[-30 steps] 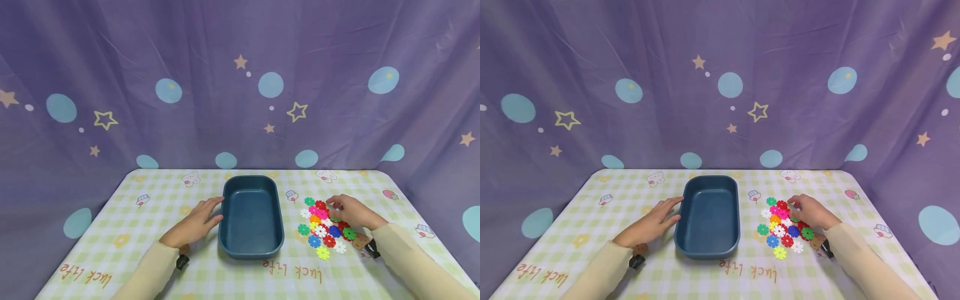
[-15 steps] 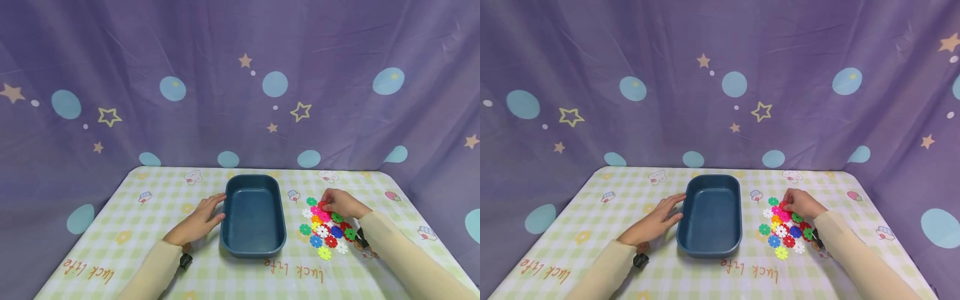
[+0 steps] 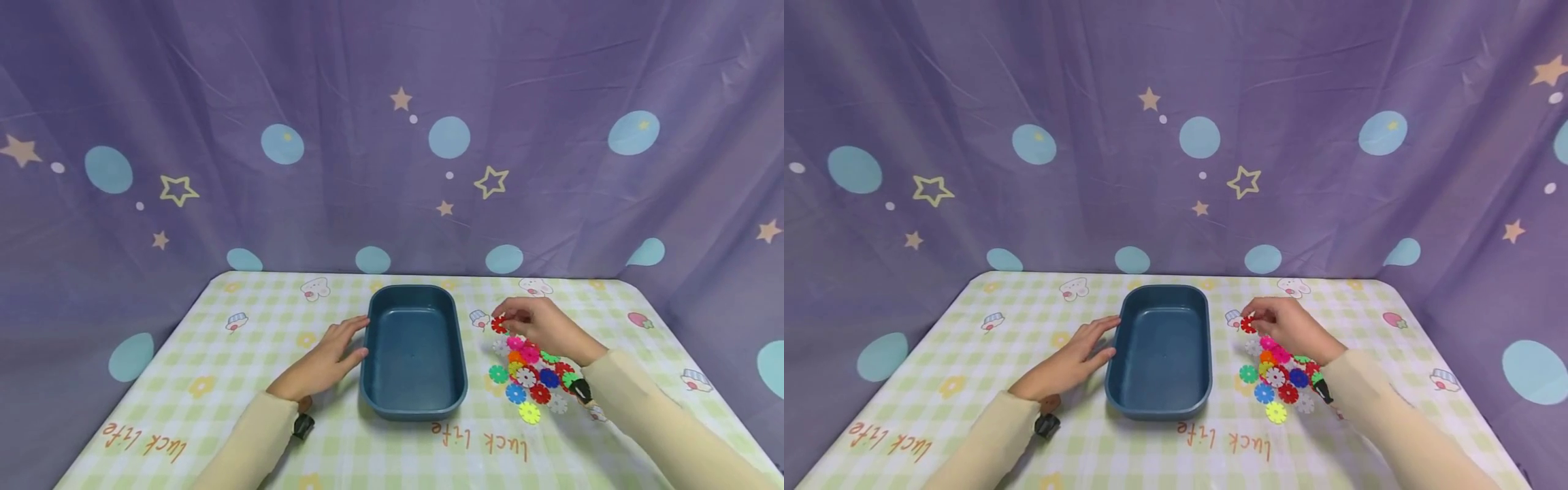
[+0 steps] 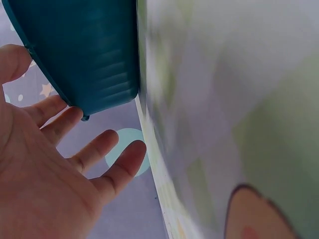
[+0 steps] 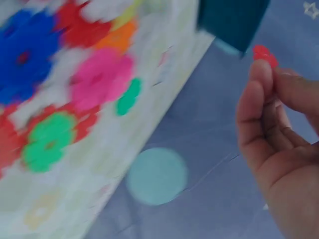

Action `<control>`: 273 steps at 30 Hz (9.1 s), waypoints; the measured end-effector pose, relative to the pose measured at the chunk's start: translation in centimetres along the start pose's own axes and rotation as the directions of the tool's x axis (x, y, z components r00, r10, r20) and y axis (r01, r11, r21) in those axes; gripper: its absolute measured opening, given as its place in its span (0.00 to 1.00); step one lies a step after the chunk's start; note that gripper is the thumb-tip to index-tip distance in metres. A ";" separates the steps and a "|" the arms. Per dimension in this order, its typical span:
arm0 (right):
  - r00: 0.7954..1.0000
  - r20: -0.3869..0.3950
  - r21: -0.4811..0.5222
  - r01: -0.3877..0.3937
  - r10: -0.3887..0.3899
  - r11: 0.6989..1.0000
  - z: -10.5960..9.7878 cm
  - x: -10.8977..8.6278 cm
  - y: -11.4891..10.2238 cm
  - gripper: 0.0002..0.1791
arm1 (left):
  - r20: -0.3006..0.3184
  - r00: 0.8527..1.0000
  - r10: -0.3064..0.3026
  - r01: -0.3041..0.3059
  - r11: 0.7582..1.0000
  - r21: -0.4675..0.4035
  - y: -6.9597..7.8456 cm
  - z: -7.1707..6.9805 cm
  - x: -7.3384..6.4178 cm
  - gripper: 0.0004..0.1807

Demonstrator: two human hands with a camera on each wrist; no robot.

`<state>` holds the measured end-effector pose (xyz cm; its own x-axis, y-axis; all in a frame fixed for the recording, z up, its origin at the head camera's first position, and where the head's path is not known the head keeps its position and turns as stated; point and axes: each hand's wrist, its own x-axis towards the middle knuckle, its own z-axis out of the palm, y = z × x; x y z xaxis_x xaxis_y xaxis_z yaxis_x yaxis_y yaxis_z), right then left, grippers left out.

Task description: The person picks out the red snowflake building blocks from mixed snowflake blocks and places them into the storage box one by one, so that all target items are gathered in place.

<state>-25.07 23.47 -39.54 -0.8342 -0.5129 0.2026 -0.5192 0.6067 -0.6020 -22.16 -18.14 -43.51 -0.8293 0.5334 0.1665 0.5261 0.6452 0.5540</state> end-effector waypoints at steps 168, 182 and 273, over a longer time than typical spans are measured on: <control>0.910 0.352 -0.037 0.248 -0.219 0.968 8.4 7.1 -5.9 0.13 | -0.001 1.000 0.023 -0.023 1.000 -0.001 -0.3 0.2 0.0 0.32; 0.942 0.319 -0.332 0.214 -0.104 0.919 9.7 7.1 -6.4 0.10 | -0.007 0.999 0.033 -0.033 0.999 0.005 -0.2 0.2 0.3 0.32; 0.940 0.210 -0.001 0.275 -0.269 0.961 6.7 7.1 -4.7 0.12 | 0.011 1.000 0.012 -0.012 1.000 -0.002 -0.3 0.1 0.3 0.32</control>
<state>-27.31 12.89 -40.46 -0.6054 -0.7729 0.1900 -0.7291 0.4427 -0.5220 -22.59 -18.10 -43.74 -0.8211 0.5467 0.1642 0.5354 0.6379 0.5536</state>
